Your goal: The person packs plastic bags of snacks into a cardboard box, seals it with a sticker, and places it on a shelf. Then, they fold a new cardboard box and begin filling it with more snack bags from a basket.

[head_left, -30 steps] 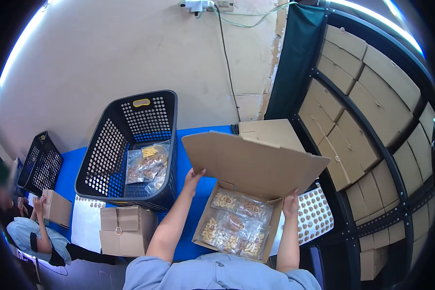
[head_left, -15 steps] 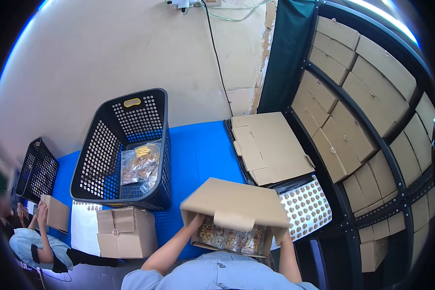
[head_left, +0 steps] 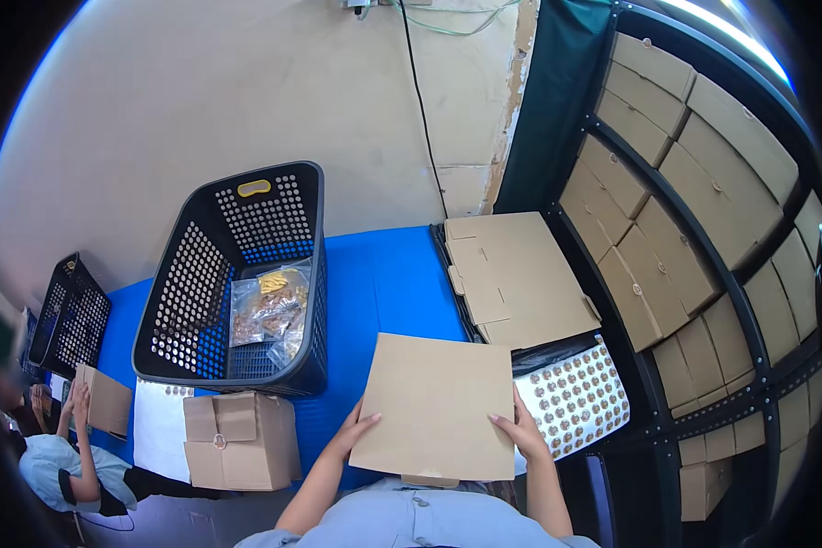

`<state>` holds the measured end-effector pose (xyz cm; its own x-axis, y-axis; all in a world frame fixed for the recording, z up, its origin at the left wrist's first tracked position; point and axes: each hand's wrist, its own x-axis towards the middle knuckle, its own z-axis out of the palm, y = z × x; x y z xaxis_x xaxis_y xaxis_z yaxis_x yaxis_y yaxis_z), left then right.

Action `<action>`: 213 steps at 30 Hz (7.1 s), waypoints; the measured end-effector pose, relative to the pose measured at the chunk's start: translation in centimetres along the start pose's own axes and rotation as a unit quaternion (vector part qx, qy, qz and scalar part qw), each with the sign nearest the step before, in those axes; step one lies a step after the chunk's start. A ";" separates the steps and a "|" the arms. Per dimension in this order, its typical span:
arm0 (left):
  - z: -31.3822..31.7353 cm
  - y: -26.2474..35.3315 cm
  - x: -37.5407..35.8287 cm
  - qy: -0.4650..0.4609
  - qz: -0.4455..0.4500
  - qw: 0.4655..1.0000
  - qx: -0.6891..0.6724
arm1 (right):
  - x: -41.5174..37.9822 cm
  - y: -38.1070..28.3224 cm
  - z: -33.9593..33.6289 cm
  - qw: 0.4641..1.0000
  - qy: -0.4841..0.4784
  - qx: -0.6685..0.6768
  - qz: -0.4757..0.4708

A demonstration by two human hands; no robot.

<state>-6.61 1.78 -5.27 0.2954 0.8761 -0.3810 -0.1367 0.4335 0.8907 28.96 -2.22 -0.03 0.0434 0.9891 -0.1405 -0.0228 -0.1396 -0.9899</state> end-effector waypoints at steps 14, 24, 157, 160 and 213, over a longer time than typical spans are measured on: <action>-3.7 -1.0 2.1 0.194 0.136 0.962 0.134 | 12.7 5.8 6.6 0.957 -0.067 -0.254 -0.124; -3.7 -0.5 1.0 0.210 0.100 0.969 0.087 | 5.3 -0.8 10.7 0.796 -0.180 -0.508 -0.276; 6.0 1.8 5.5 0.111 0.292 0.829 0.463 | 0.3 5.8 11.6 0.962 0.047 0.143 0.227; 6.4 0.7 5.6 0.118 0.287 0.767 0.561 | 0.7 6.9 11.5 0.963 0.047 0.139 0.228; 6.7 1.2 4.1 0.023 0.243 0.688 0.684 | 3.2 7.3 10.9 0.965 -0.068 -0.046 0.249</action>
<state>0.75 4.47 -4.10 0.4946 0.8668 0.0639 0.8176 -0.4890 0.3041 18.07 0.40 -7.49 -0.0824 0.7946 -0.6015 0.0813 -0.5962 -0.7987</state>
